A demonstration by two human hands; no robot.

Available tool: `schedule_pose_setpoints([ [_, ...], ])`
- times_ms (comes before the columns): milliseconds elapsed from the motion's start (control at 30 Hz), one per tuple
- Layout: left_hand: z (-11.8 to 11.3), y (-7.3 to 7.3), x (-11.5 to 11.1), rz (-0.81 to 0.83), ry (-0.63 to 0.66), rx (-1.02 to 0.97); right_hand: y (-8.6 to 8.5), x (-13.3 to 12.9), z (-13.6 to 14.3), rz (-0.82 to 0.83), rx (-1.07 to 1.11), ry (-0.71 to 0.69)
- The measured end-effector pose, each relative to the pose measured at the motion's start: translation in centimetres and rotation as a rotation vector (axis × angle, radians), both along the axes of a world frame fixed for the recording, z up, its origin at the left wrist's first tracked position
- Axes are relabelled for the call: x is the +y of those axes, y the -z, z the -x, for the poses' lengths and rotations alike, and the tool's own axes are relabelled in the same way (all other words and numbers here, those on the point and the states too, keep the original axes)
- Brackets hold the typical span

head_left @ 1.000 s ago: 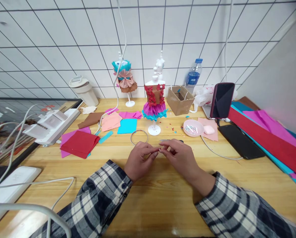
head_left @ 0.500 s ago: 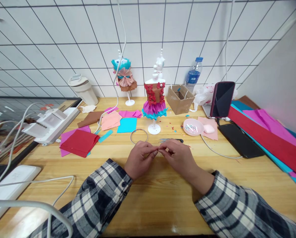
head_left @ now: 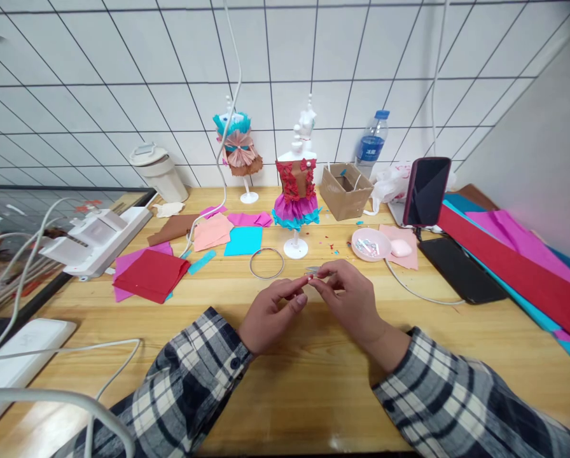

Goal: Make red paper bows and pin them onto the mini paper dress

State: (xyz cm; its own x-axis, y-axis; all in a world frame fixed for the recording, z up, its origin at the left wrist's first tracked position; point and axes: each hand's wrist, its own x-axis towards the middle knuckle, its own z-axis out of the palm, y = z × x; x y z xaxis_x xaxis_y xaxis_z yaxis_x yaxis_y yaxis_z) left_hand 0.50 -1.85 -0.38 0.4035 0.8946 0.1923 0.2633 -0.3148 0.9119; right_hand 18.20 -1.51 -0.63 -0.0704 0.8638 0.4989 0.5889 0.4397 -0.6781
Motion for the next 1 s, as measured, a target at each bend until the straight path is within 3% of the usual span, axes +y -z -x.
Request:
schedule_pose_setpoints([
  [200,0.0,0.2,0.0,0.054,0.024,-0.050,-0.2,0.0,-0.2,-0.061,-0.048,-0.057],
  [400,0.2,0.5,-0.2,0.347,0.117,-0.295,-0.3,0.2,-0.6,-0.105,-0.103,-0.087],
  [500,0.3,0.7,-0.2,0.409,0.157,-0.347,-0.5,0.2,-0.7,-0.043,-0.020,-0.074],
  [567,0.3,0.6,0.0,0.311,0.102,-0.224,-0.5,0.3,-0.6,0.100,0.138,-0.055],
  [700,0.5,0.3,0.7,-0.204,-0.132,0.128,-0.2,0.4,0.0,0.587,0.603,-0.132],
  [767,0.6,0.1,0.9,-0.388,-0.220,0.203,-0.1,0.3,0.5,0.745,0.785,-0.190],
  [1000,0.7,0.1,1.0,-0.519,-0.288,0.267,0.0,-0.9,1.9,0.920,1.009,-0.295],
])
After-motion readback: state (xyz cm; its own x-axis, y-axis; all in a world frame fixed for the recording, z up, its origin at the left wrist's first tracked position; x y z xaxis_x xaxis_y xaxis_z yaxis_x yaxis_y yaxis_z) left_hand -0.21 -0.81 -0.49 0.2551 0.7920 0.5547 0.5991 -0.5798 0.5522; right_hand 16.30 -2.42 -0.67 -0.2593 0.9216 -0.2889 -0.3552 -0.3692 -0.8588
